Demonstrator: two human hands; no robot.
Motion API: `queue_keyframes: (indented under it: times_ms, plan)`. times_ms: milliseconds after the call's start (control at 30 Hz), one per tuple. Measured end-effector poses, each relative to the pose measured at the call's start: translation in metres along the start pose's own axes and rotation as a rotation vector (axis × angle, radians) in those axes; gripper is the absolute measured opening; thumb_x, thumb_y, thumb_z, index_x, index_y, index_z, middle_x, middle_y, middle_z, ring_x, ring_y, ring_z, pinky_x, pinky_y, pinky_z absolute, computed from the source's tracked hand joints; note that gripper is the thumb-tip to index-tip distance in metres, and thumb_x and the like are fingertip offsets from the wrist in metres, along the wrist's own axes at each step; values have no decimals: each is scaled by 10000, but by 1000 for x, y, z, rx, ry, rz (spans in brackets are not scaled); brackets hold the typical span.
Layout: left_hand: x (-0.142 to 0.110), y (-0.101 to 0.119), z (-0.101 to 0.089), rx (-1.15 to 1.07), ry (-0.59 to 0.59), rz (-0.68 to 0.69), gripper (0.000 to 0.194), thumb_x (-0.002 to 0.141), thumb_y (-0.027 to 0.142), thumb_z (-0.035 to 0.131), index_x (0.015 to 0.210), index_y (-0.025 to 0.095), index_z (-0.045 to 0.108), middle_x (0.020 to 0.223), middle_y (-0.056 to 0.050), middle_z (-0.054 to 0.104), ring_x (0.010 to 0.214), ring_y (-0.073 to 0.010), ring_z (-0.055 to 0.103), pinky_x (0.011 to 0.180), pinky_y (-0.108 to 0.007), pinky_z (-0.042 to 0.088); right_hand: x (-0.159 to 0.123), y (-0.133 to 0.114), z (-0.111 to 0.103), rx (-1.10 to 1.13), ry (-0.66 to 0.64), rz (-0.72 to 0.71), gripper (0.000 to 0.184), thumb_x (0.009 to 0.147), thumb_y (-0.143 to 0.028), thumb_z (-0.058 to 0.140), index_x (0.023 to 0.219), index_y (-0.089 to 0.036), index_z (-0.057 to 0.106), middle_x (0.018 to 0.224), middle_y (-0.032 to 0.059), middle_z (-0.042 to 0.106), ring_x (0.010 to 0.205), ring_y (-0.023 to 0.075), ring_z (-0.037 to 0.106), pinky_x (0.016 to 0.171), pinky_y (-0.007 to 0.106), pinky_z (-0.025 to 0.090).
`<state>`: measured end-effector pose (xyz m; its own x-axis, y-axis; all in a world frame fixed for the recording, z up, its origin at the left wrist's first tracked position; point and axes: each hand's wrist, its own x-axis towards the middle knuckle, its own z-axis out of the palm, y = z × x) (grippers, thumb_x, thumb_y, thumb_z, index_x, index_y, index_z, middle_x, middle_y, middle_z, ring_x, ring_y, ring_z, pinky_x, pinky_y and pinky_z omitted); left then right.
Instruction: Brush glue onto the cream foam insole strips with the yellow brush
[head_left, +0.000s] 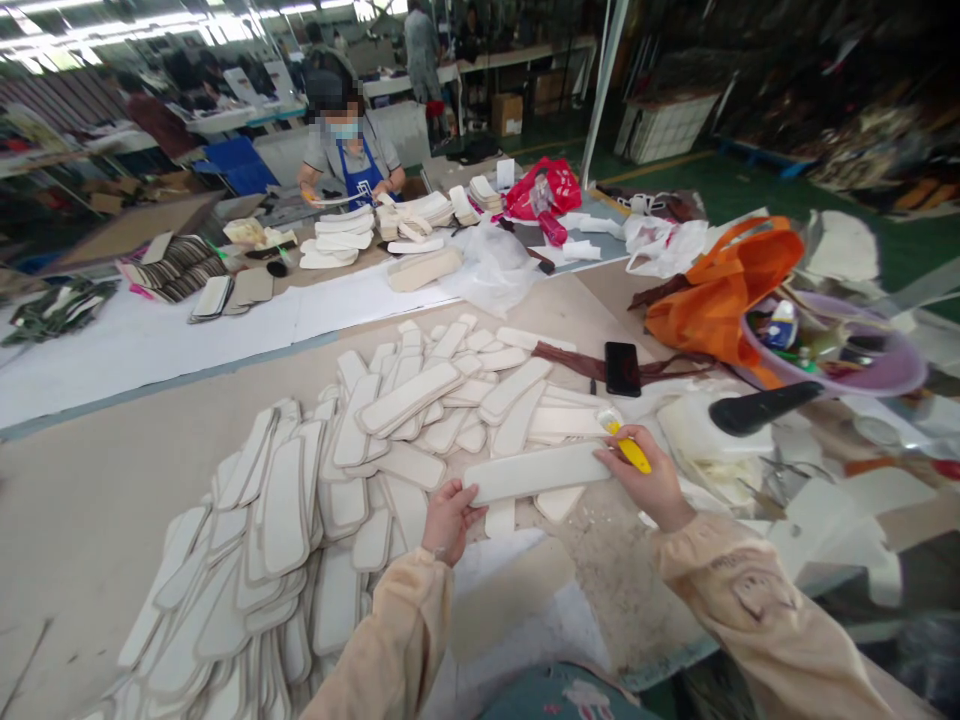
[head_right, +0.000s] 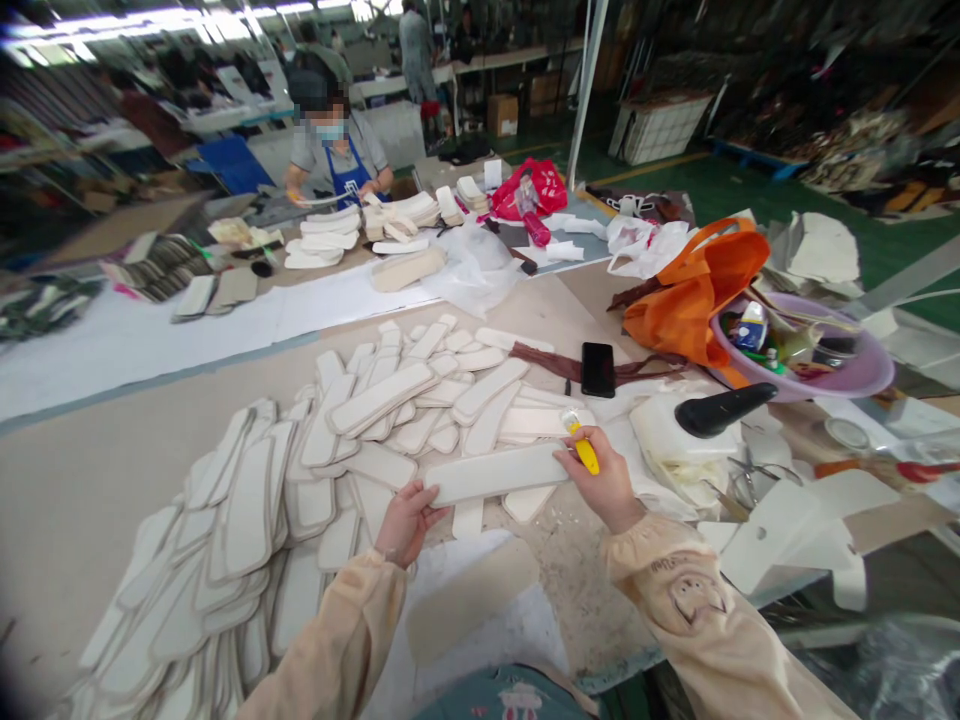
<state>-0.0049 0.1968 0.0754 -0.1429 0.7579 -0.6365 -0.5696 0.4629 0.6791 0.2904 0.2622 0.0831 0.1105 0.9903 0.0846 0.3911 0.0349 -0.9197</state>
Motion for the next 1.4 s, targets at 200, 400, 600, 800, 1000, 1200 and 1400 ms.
queue_keyframes:
  times_ms: [200, 400, 600, 800, 1000, 1200, 1400]
  plan:
    - [49, 7, 20, 142, -20, 7, 259, 615, 263, 741, 765, 155, 559, 756, -27, 656, 592, -97, 599, 557, -215, 515, 56, 13, 2, -160, -12, -83, 389, 693, -512, 674, 914, -245, 497, 897, 38, 668, 697, 201, 642, 677, 352, 524]
    - [100, 6, 49, 289, 61, 34, 174, 675, 250, 683, 722, 173, 534, 692, 9, 628, 552, -89, 573, 601, -239, 501, 106, 33, 16, -221, 22, -104, 359, 693, -460, 681, 916, -240, 506, 906, 31, 670, 736, 206, 642, 728, 369, 508]
    - [129, 11, 53, 528, 209, 94, 256, 638, 272, 733, 832, 174, 596, 750, -44, 641, 807, -201, 623, 751, -303, 469, 122, 50, 23, -377, 23, -104, 333, 740, -457, 638, 958, -243, 508, 944, 56, 680, 778, 219, 651, 755, 363, 491]
    - [78, -28, 12, 1280, 230, 370, 545, 682, 436, 680, 1110, 132, 533, 1040, -161, 584, 994, -294, 557, 865, -383, 402, 70, 47, 10, -496, 60, -212, 331, 800, -438, 594, 1035, -233, 484, 1137, 83, 641, 935, 257, 639, 796, 384, 483]
    - [49, -65, 1, 1563, 155, 435, 602, 649, 364, 717, 1147, 120, 484, 1107, -172, 512, 1054, -312, 500, 902, -398, 379, -37, 34, -14, -336, -39, -104, 297, 805, -450, 584, 988, -241, 478, 1136, 96, 641, 982, 264, 627, 852, 410, 488]
    - [30, -58, -20, 1411, 16, 492, 328, 746, 242, 620, 1064, 185, 557, 1081, -113, 550, 1074, -251, 498, 965, -375, 360, -135, 21, -32, -72, -231, -20, 196, 820, -359, 575, 976, -261, 507, 1077, 67, 644, 972, 252, 622, 886, 430, 482]
    - [-64, -85, -110, 1059, 60, 453, 115, 731, 283, 636, 837, 240, 652, 920, -85, 596, 981, -237, 530, 956, -381, 392, -195, 20, -27, 131, -334, 185, 151, 858, -373, 505, 932, -249, 550, 785, 28, 625, 712, 198, 615, 662, 331, 531]
